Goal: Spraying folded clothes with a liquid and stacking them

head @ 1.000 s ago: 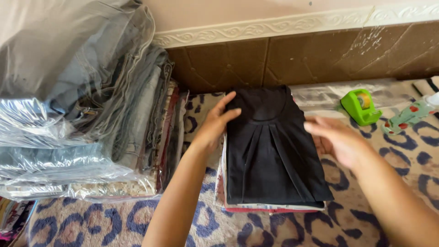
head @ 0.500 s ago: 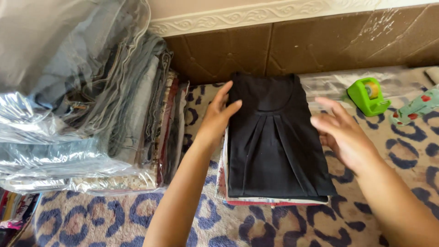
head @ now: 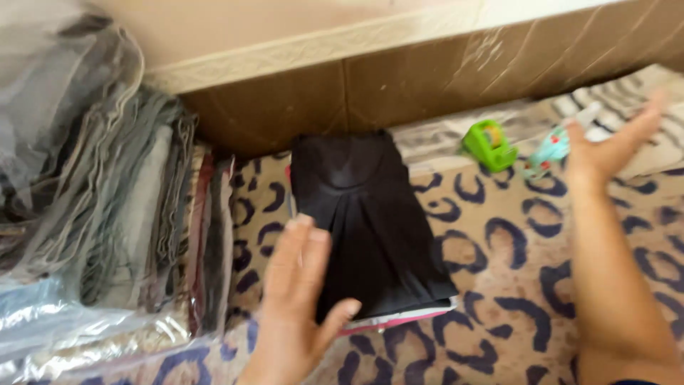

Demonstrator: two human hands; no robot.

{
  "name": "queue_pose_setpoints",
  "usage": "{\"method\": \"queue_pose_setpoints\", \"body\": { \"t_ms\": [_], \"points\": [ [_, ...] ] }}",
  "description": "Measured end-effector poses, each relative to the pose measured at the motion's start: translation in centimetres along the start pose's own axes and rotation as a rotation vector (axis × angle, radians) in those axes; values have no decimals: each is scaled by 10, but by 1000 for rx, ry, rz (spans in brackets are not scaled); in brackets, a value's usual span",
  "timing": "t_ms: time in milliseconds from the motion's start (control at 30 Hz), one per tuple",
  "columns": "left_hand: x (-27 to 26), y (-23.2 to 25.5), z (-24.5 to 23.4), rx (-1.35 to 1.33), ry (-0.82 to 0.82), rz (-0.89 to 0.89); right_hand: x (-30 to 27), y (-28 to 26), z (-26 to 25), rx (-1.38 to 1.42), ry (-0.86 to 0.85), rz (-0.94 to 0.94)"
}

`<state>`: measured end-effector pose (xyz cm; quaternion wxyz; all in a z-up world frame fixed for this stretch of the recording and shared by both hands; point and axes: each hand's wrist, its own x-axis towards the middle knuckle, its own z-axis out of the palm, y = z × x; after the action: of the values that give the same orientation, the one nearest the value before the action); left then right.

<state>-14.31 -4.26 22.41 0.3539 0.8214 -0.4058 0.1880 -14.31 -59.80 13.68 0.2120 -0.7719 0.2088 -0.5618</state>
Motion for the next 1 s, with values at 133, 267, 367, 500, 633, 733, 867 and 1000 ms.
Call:
{"method": "queue_pose_setpoints", "body": {
  "t_ms": [133,267,367,500,633,733,867,1000],
  "points": [
    [-18,-6,3,-286,-539,-367,14,58,39,197,-102,112],
    [-47,-46,-9,-344,-388,-415,5,25,27,86,-221,13],
    [-43,-61,-9,-530,-110,-372,-9,36,30,13,-231,-159],
    [-11,-70,-1,-870,329,-670,-13,71,27,18,-10,-138],
    [-37,-159,68,-885,541,-826,1,-98,-36,515,-398,219],
    [-74,-234,123,-864,576,-948,-22,-196,-84,170,-587,-83],
    [-66,-211,97,-899,514,-948,-58,-225,-80,187,-746,-509],
    [-64,-205,94,-876,484,-971,-76,-260,-72,-28,-760,-801]
  ]
}}
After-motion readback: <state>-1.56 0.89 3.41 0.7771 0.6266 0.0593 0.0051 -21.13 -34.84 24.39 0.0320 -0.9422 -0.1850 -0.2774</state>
